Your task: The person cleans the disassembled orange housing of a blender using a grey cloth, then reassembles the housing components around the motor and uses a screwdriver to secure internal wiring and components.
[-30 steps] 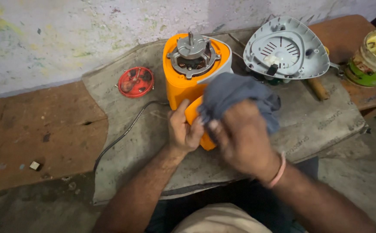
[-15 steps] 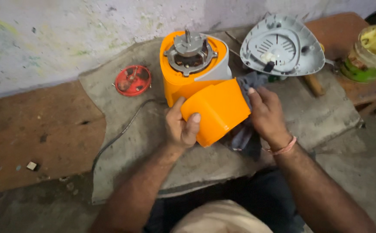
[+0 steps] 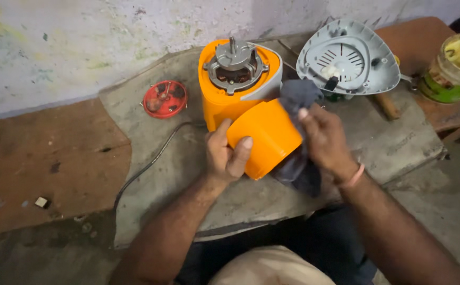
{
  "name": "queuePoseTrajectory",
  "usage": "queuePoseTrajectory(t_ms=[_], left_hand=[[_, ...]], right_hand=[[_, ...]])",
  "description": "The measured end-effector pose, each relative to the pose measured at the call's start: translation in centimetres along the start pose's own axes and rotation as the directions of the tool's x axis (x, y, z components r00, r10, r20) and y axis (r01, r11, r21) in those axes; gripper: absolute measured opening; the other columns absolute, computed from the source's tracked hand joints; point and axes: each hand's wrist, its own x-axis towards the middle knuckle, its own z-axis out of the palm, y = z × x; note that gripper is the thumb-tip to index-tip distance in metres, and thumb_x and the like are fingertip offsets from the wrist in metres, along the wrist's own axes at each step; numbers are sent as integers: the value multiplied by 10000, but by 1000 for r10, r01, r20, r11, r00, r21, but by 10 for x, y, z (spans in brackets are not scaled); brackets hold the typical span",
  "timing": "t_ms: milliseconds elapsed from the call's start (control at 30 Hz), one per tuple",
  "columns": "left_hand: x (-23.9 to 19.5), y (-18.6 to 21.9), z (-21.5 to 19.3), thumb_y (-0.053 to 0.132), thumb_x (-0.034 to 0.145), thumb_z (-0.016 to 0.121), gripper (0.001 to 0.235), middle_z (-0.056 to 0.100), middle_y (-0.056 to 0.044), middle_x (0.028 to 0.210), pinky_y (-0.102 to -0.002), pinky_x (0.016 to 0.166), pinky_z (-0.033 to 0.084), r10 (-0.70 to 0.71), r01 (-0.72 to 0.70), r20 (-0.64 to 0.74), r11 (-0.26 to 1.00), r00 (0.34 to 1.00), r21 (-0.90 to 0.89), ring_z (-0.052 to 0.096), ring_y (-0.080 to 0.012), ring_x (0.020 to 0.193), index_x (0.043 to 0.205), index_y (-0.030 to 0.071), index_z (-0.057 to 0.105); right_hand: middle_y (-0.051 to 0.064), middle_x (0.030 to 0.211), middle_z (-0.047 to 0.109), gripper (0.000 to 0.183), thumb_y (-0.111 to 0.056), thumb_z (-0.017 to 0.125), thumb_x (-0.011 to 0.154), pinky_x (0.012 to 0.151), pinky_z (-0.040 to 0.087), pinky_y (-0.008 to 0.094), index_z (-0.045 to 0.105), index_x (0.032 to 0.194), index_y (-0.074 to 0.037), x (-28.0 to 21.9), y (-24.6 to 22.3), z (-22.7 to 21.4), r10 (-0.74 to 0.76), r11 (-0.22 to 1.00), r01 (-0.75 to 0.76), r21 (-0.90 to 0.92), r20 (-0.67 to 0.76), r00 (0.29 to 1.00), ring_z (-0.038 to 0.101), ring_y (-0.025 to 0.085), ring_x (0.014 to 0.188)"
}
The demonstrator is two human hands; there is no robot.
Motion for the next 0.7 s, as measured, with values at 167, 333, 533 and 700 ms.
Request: queuePoseTrajectory(t_ms=[167, 333, 533, 700], left_hand=[[-9, -3, -4, 409, 1026, 601, 424, 646, -109, 840, -361, 691, 513, 112, -112, -9, 993, 994, -34, 669, -261, 746, 998, -13, 584], [-10, -3, -10, 564, 998, 590, 560, 574, -83, 768, -348, 625, 448, 262, -262, -1, 965, 965, 20, 596, -234, 663, 955, 5, 596], [15, -2, -23, 738, 948, 522, 741, 574, -71, 832, -327, 647, 446, 362, -361, 60, 932, 930, -25, 588, -201, 756, 982, 2, 604], [8, 2, -18, 741, 983, 499, 839, 571, -124, 1259, -373, 1046, 437, 234, -237, -48, 970, 971, -60, 561, -222, 1167, 1344, -16, 543]], right_hand=[[54, 1085, 698, 325, -242, 538, 1134, 874, 485, 294, 676, 1186, 48, 0, 62, -14, 118, 961, -122, 247, 30, 993, 593, 108, 991], [108, 1206, 714, 438, -273, 603, 1022, 927, 529, 331, 620, 1327, 42, 2, 44, -18, 204, 708, -310, 634, 236, 950, 673, 201, 1061], [107, 1460, 600, 820, -436, 795, 945, 1171, 469, 358, 460, 1543, 14, -4, -25, -44, -186, 771, 6, 637, 215, 959, 598, 206, 1334], [135, 1374, 638, 875, -347, 922, 789, 1156, 475, 386, 532, 1470, 41, -14, -44, -55, -169, 885, 61, 461, 196, 966, 612, 246, 1269]])
